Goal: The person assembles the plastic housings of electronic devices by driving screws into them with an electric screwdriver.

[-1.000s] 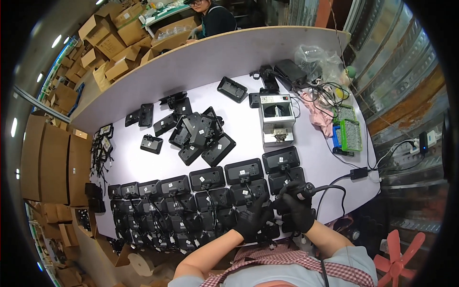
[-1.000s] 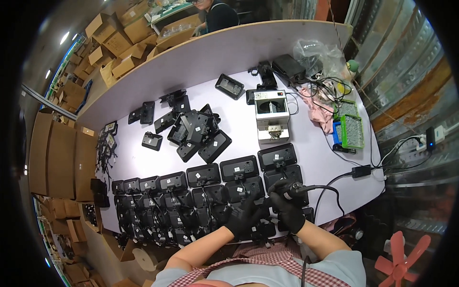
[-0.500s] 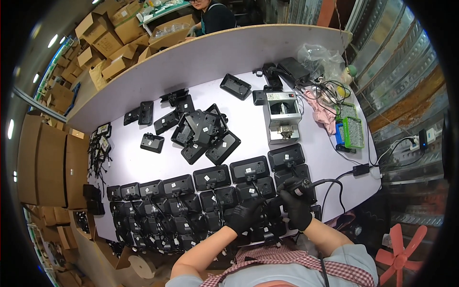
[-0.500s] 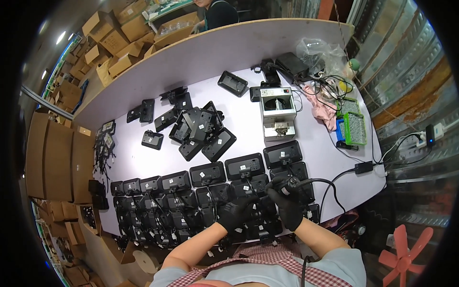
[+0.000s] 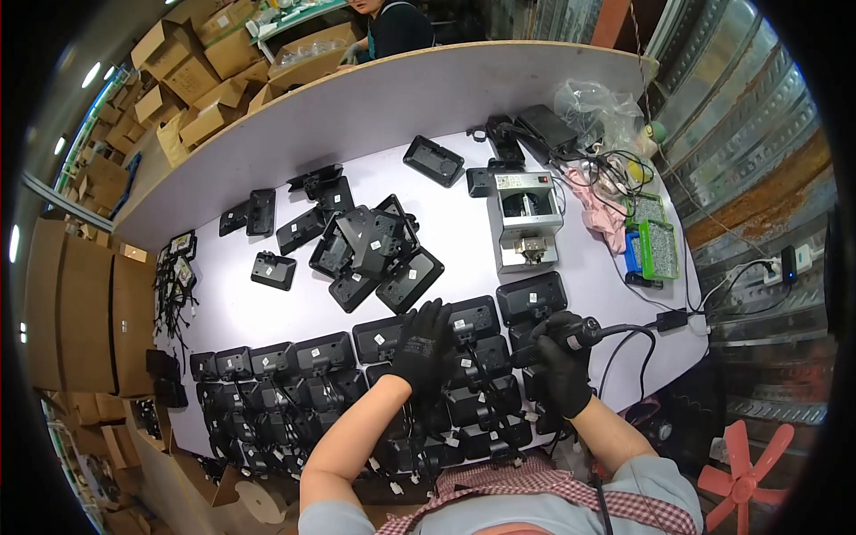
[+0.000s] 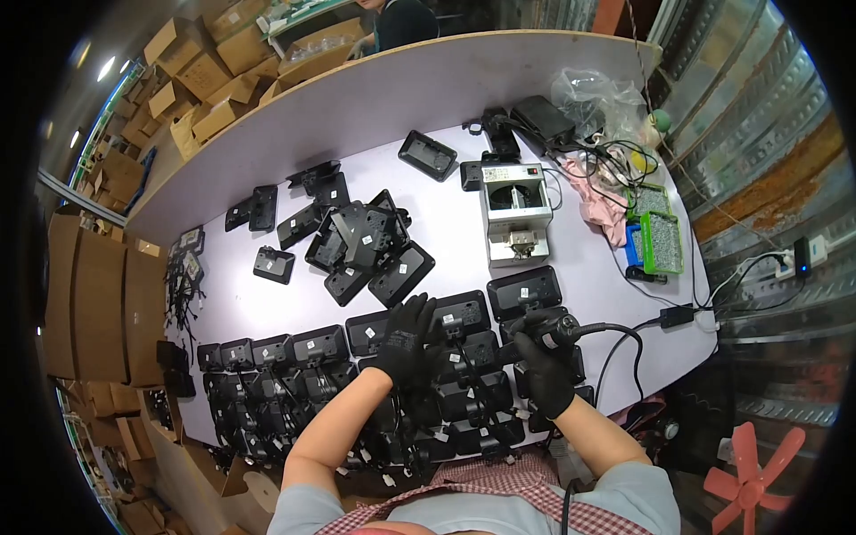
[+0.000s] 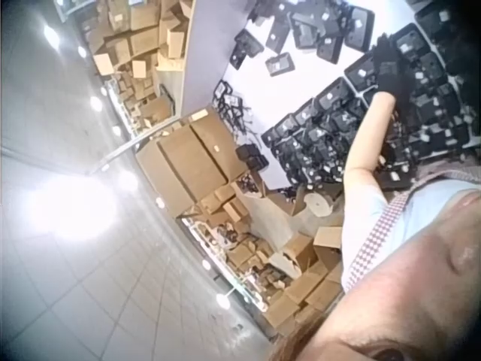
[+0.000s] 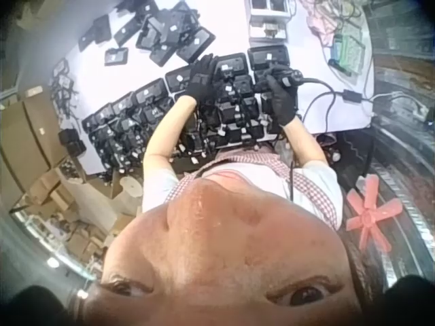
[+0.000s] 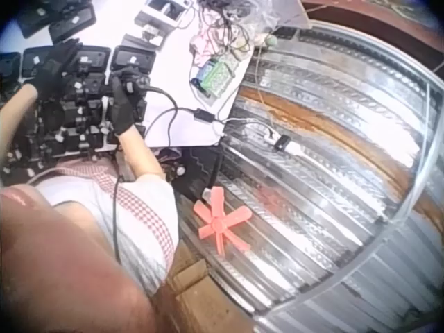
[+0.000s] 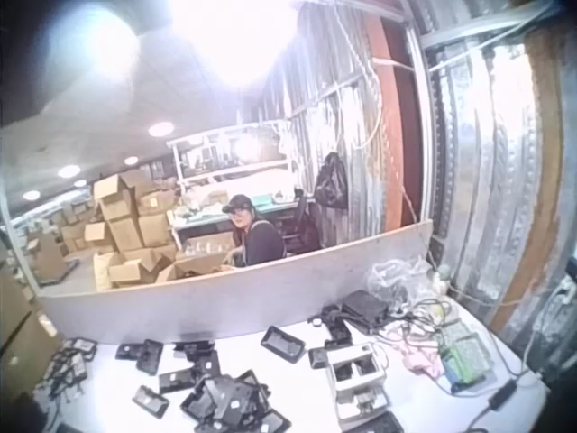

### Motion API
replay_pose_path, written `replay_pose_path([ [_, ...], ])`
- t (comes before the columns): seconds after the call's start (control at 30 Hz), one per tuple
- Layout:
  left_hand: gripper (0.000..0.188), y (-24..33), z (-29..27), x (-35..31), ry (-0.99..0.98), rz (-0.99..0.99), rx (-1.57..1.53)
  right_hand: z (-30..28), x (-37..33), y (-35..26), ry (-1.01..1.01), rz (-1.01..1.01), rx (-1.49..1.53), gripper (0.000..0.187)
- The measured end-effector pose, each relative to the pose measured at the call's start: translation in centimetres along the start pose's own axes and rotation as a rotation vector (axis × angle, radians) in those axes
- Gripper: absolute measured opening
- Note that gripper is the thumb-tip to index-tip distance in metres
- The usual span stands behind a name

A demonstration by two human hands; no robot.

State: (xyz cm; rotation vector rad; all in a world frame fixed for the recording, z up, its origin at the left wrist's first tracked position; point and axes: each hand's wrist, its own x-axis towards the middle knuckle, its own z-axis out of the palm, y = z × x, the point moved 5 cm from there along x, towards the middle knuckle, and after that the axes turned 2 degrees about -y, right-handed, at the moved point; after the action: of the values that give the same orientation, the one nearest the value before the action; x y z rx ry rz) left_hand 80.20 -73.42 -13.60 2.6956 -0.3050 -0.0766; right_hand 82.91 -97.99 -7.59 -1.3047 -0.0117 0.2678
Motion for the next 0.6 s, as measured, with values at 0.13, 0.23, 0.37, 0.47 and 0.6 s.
replay_pose_path([
  [0.13,0.087,-1.6,1.0,1.2,-0.094,-0.005,0.001,-0.5,0.3,0.4,0.033,0.07,0.024,0.023],
  [0.23,0.092,-2.2,1.5,1.5,-0.138,0.015,0.015,-0.8,0.7,0.2,0.017,0.038,0.042,0.023],
  [0.37,0.096,-3.2,3.8,2.6,-0.177,0.051,-0.012,-2.4,1.8,0.8,0.1,-0.013,-0.032,0.021],
  [0.47,0.099,-4.1,4.7,2.9,-0.149,0.171,0.016,-4.4,2.9,1.4,0.221,-0.051,-0.188,0.019],
  [0.6,0.1,-4.3,3.3,3.5,-0.172,0.07,0.015,-3.6,5.8,-1.7,0.222,-0.22,0.114,0.016],
])
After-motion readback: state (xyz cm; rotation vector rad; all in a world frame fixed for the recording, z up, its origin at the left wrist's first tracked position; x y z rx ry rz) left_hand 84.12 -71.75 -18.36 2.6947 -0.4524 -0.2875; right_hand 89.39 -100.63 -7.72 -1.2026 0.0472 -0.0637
